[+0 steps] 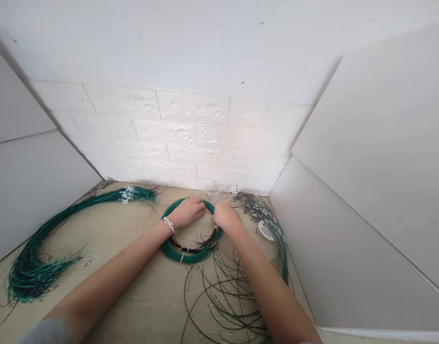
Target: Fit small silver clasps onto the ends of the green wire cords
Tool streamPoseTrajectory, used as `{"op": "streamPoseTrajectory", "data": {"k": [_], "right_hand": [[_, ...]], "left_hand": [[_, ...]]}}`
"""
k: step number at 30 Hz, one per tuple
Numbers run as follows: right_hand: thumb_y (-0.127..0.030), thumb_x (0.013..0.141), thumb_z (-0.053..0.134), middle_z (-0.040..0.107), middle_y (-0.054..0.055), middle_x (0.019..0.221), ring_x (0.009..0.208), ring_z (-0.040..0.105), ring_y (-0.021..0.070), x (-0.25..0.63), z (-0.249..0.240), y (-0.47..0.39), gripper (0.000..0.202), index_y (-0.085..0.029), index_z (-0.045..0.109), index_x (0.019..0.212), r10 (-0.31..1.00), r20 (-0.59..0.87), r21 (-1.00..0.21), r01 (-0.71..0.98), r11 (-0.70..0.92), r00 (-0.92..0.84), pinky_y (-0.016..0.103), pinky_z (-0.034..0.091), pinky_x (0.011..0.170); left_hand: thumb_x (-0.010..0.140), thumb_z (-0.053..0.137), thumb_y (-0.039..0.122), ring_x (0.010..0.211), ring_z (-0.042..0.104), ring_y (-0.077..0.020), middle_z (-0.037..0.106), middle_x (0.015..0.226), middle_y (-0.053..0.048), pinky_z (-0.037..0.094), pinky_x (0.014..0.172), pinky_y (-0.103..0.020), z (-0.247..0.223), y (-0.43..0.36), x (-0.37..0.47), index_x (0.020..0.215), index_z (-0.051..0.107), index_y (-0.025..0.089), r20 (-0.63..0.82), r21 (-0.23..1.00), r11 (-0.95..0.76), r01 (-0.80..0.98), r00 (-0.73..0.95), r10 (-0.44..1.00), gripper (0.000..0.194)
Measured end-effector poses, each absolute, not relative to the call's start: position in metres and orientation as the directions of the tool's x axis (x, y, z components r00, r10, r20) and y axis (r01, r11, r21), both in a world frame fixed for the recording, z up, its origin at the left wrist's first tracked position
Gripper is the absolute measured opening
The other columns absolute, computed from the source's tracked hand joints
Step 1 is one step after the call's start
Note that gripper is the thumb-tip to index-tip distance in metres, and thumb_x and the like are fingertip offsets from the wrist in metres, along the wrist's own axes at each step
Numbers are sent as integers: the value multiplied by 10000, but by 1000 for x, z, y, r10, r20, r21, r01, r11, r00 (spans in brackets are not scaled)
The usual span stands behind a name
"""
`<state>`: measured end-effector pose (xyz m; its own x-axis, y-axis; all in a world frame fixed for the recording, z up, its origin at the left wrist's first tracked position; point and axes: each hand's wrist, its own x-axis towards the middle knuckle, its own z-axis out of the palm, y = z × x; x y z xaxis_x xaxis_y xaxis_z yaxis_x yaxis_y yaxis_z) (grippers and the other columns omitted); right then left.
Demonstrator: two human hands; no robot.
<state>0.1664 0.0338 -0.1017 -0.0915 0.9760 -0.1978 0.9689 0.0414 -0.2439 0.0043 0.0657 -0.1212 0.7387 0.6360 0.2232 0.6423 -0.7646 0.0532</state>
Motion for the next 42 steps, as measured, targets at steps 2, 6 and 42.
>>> {"op": "streamPoseTrajectory", "data": {"k": [2,6,42], "right_hand": [[-226,703,539,649,105,742,649,568,170,169,-104,34,192,-113,666,794,975,-200,-260,965,44,-99,236,347,554],[-224,700,536,648,75,696,643,560,148,172,-103,34,174,-127,678,729,969,-215,-297,953,54,-122,220,326,535],[-367,597,665,638,88,710,616,554,159,171,-104,29,270,-127,662,720,970,-241,-267,963,-23,-43,231,346,524]], "left_hand": [[862,361,301,889,463,-214,516,933,-113,350,787,-337,-120,65,6,871,588,126,219,56,-756,652,731,646,287],[853,386,332,936,433,-225,481,1014,-108,343,789,-355,-120,63,8,953,554,153,187,70,-747,661,727,661,265],[879,167,468,527,474,-135,483,521,-9,353,543,-240,-101,85,-11,722,562,141,250,822,-226,522,24,968,537]]}}
